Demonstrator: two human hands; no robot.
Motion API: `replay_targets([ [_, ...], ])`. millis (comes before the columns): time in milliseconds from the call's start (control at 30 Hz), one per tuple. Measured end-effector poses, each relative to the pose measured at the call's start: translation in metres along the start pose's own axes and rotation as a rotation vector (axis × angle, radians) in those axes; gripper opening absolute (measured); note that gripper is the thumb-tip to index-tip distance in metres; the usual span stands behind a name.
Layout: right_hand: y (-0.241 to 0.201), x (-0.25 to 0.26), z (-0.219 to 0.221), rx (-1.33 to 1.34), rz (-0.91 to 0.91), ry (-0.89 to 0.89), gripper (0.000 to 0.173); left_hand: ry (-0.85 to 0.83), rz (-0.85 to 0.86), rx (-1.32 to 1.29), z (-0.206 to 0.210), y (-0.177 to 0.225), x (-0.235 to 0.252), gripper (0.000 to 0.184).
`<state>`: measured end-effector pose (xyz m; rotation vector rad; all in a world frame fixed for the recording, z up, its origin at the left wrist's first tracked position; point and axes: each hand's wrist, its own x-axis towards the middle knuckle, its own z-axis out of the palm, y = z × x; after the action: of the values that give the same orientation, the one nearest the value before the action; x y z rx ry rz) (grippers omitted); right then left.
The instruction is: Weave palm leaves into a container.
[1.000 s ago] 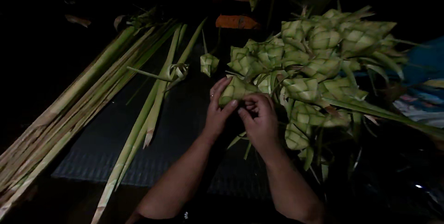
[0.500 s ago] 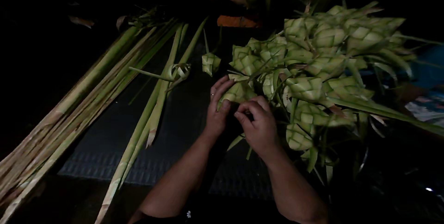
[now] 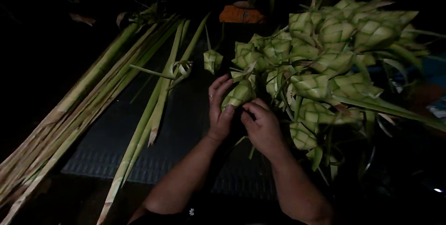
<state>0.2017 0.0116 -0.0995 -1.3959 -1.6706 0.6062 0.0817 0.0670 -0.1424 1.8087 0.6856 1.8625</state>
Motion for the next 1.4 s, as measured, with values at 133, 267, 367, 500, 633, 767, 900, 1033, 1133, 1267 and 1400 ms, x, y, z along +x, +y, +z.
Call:
replay_targets([
  [133,0.002,0.001,-0.001,0.027,0.004,-0.006,0.018,-0.004,-0.039,-0.044,-0.004,-0.007,0.000,0.078],
  [267,0.001,0.002,-0.004,-0.038,-0.021,-0.052,0.022,-0.005,-0.015,-0.030,-0.006,-0.008,-0.001,0.069],
  [367,0.004,0.004,-0.008,-0.053,-0.018,-0.099,0.023,0.002,-0.029,-0.016,-0.004,-0.008,-0.002,0.067],
  [500,0.006,0.005,-0.009,0.052,0.032,-0.135,0.021,0.023,-0.158,-0.053,-0.001,-0.004,-0.004,0.078],
  [633,0.004,0.005,-0.008,0.245,0.109,-0.135,0.011,0.039,-0.198,-0.113,0.002,-0.002,-0.007,0.078],
  [767,0.004,0.007,-0.006,0.464,0.217,-0.141,0.010,0.015,-0.120,-0.041,0.000,-0.001,-0.005,0.079],
  [900,0.009,0.010,-0.005,0.706,0.297,-0.160,0.012,-0.009,-0.116,-0.059,0.002,-0.003,-0.006,0.069],
  [1033,0.013,0.012,-0.004,0.871,0.318,-0.130,0.018,-0.010,-0.088,-0.022,0.004,-0.008,-0.007,0.058],
  [1133,0.013,0.011,-0.003,0.848,0.261,-0.098,0.014,-0.012,-0.091,-0.005,0.005,-0.005,-0.006,0.060],
  [1267,0.014,0.009,-0.004,0.743,0.199,-0.097,0.016,-0.075,-0.094,0.025,0.000,-0.004,-0.001,0.073],
  [1400,0.013,0.009,-0.005,0.719,0.181,-0.087,0.023,-0.213,-0.084,0.075,-0.010,-0.004,0.006,0.089],
])
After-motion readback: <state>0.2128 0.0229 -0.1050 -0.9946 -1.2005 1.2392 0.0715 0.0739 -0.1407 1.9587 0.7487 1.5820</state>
